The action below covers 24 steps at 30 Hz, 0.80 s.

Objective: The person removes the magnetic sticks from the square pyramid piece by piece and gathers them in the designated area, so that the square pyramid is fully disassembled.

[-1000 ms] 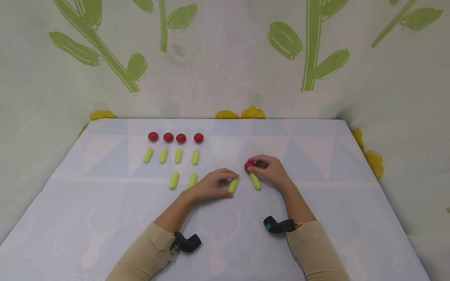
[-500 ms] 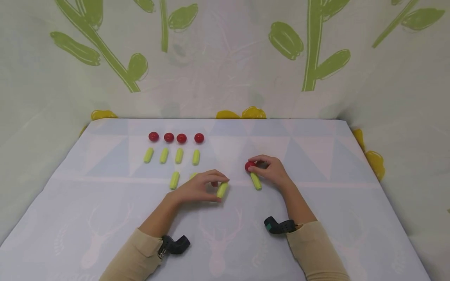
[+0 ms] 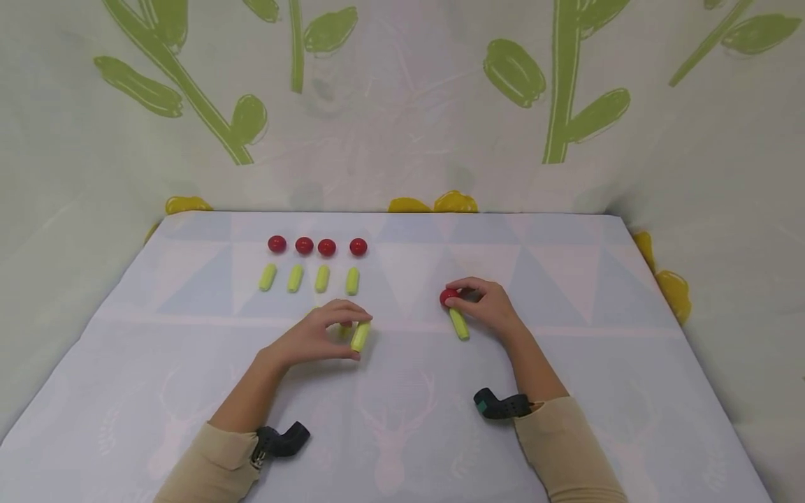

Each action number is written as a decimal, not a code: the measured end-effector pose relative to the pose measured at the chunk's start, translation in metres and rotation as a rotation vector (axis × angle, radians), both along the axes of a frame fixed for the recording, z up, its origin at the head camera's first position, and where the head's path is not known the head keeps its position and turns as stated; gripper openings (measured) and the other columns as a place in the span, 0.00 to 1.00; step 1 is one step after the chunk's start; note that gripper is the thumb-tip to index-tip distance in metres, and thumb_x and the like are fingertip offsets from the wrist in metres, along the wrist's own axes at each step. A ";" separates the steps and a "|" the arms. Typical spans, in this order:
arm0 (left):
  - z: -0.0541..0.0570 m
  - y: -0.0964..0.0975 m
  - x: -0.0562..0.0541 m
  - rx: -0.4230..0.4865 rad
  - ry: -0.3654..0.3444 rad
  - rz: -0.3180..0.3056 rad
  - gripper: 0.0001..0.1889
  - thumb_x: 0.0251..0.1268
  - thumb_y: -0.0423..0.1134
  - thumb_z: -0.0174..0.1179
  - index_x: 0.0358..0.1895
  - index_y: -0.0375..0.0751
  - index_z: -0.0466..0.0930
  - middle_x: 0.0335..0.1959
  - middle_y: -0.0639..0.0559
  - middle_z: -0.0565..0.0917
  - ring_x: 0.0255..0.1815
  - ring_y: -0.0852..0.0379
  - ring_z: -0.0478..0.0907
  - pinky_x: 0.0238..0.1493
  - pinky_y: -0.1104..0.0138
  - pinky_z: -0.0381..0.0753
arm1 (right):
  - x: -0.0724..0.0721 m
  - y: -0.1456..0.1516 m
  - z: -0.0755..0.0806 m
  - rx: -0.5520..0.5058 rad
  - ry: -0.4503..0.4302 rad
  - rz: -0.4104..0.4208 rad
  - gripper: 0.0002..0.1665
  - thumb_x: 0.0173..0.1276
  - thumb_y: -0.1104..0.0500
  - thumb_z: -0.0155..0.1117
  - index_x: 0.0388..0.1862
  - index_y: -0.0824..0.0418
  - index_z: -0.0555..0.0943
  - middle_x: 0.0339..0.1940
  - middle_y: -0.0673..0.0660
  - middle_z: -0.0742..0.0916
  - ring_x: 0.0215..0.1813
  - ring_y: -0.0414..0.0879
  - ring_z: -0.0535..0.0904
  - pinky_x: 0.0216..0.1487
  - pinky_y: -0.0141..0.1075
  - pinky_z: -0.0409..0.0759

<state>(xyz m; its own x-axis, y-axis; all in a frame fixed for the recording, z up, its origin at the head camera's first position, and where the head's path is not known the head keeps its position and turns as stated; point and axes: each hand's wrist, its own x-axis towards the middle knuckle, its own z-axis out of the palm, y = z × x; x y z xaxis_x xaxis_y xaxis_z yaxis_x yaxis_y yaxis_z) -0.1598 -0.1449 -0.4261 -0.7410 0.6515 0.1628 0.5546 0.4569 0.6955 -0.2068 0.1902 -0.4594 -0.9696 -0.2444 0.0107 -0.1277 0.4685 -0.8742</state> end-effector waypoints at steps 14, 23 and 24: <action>0.003 -0.051 0.004 0.001 0.057 0.148 0.28 0.42 0.37 0.75 0.53 0.41 0.80 0.53 0.52 0.80 0.58 0.51 0.70 0.61 0.55 0.69 | -0.001 -0.001 0.002 0.016 -0.023 -0.014 0.26 0.57 0.41 0.69 0.50 0.54 0.82 0.51 0.54 0.84 0.54 0.49 0.76 0.54 0.43 0.74; 0.002 -0.084 0.003 -0.061 -0.042 0.292 0.29 0.45 0.39 0.74 0.56 0.47 0.78 0.54 0.51 0.78 0.55 0.50 0.72 0.58 0.51 0.71 | -0.001 -0.001 0.001 0.013 -0.028 -0.020 0.27 0.56 0.41 0.69 0.50 0.55 0.82 0.51 0.55 0.84 0.55 0.50 0.76 0.55 0.44 0.74; 0.001 -0.088 0.003 -0.072 -0.050 0.304 0.29 0.45 0.39 0.74 0.56 0.47 0.78 0.55 0.51 0.78 0.55 0.50 0.71 0.58 0.50 0.71 | 0.000 -0.002 0.001 0.013 -0.026 -0.017 0.27 0.57 0.42 0.69 0.50 0.56 0.82 0.51 0.55 0.84 0.55 0.50 0.76 0.55 0.44 0.74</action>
